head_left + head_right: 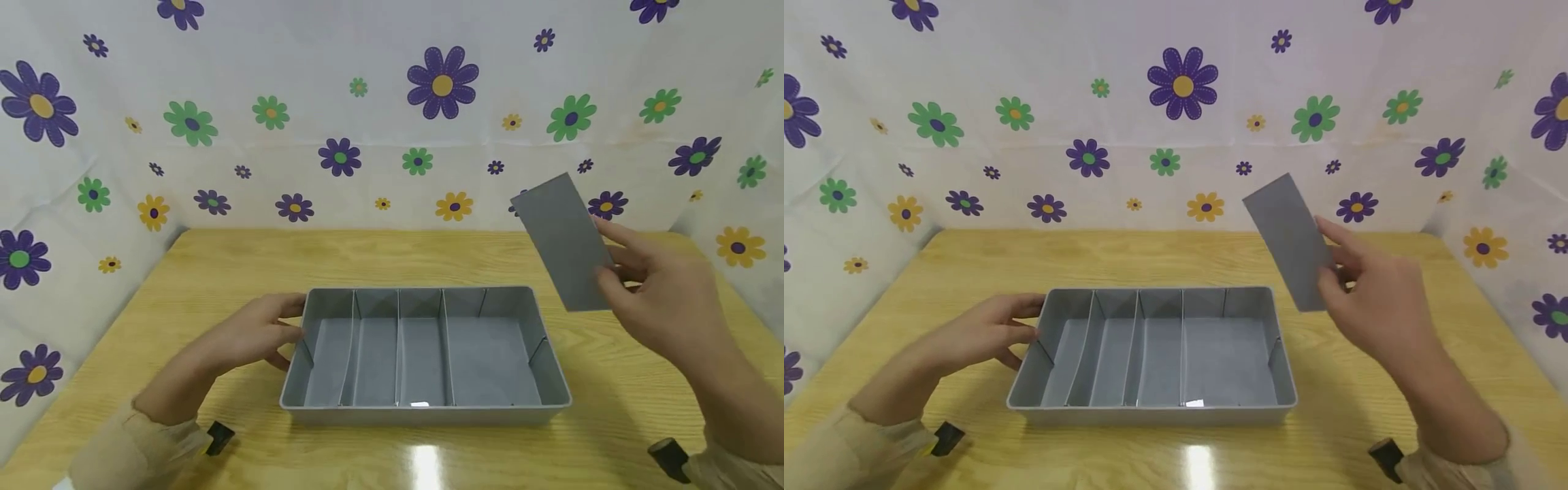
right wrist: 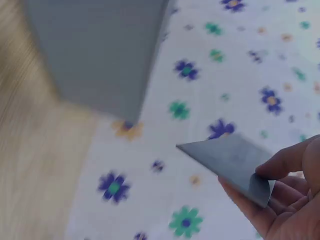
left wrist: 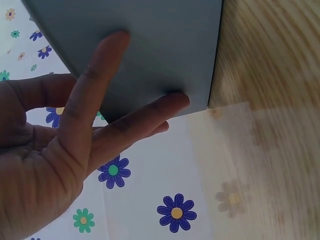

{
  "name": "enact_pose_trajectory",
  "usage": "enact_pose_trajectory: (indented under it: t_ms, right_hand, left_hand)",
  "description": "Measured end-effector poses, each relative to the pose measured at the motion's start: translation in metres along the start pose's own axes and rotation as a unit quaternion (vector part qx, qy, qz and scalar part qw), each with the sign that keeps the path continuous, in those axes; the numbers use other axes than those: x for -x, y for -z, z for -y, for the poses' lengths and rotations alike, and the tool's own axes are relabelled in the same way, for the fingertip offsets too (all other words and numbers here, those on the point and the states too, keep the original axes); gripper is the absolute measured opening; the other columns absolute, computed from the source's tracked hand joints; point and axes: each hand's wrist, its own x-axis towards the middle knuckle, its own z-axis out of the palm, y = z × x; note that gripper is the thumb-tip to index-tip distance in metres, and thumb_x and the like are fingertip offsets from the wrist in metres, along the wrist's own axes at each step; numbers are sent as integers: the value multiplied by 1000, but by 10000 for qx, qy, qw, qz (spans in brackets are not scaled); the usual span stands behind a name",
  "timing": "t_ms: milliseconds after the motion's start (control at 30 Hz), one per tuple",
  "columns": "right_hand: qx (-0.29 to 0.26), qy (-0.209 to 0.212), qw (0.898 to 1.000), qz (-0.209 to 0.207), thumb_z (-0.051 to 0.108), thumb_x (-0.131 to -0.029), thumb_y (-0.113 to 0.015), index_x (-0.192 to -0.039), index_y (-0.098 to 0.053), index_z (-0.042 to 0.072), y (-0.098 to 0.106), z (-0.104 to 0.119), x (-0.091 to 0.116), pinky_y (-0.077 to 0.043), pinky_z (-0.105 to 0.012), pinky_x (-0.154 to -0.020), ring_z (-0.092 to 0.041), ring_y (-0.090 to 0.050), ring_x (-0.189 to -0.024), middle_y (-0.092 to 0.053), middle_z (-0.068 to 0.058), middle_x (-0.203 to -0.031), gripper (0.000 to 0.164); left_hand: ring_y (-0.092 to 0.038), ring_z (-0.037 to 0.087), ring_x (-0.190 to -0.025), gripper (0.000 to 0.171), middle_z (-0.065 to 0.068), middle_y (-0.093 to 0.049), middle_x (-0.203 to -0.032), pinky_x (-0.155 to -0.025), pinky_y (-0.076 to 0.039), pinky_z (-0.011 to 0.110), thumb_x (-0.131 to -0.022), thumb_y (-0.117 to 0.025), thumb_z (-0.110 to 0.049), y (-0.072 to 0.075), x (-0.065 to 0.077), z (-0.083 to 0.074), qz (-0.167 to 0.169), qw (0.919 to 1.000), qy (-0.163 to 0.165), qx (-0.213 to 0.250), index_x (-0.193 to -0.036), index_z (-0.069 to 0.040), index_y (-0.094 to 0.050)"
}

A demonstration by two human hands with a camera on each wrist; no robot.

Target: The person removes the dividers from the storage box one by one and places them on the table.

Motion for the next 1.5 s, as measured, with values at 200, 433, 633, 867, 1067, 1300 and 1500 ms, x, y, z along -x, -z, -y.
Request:
enact_pose_trajectory:
  t_ms: [200,433,633,867,1067,1300,1500]
  right_hand:
    - [1276,1055,9855,362,-2,-78,-52,-111,-65,7,-13,-66,-25,-27,-29,-38,-17,-44,-45,-63,-13,-68,37]
    - [1399,2936,9417,858,-5,-70,-56,-111,-65,14,-37,-129,-20,-21,-20,-38,-1,-12,-47,-54,7,-59,46]
    - [1123,3018,9301,1768,-6,-74,-60,-114,-64,13,-42,-149,-10,-50,-25,-49,-2,-47,-53,-68,-7,-100,44]
    - [1255,2851,9099,2739,4,-79,-66,-111,-66,8,-47,-165,-3,-54,-44,-74,-32,-60,-95,-63,-16,-112,33]
    - [1401,2529,9098,2978,8,-84,-61,-109,-66,4,-53,-167,-16,-53,-47,-76,-34,-60,-93,-61,-22,-113,26]
    - [1439,1592,9130,3470,22,-94,-50,-119,-59,1,-59,-172,-44,-42,-56,-92,-41,-49,-109,-52,-25,-125,34]
    - [1392,1008,9120,3725,37,-94,-47,-126,-52,2,-62,-184,-59,-32,-59,-100,-44,-36,-121,-45,-24,-133,48]
  left_hand:
    - [-54,35,-103,49,24,-34,-141,-61,-56,42,-92,-44,-6,0,3,3,20,10000,-68,-5,-139,0,-31]
    - [-55,35,-100,48,26,-34,-140,-62,-56,43,-93,-42,-6,-2,5,8,101,9999,-90,78,-139,0,-31]
    - [-52,37,-105,48,24,-31,-142,-62,-56,42,-94,-41,-7,-4,3,7,67,9999,-92,27,-140,0,-29]
    - [-50,39,-108,49,24,-30,-143,-59,-56,40,-93,-40,-5,-4,-2,6,13,9997,-186,-176,-141,-2,-30]
    - [-48,40,-110,49,25,-30,-143,-60,-56,40,-94,-39,-7,-3,-3,5,12,9998,-144,-151,-141,-3,-28]
    - [-50,38,-107,47,25,-38,-137,-59,-56,41,-94,-40,-8,0,-4,3,-28,9997,-185,-124,-140,-2,-31]
    - [-53,36,-104,46,26,-42,-132,-58,-56,42,-94,-39,-7,0,-4,5,47,9998,-210,-25,-139,0,-31]
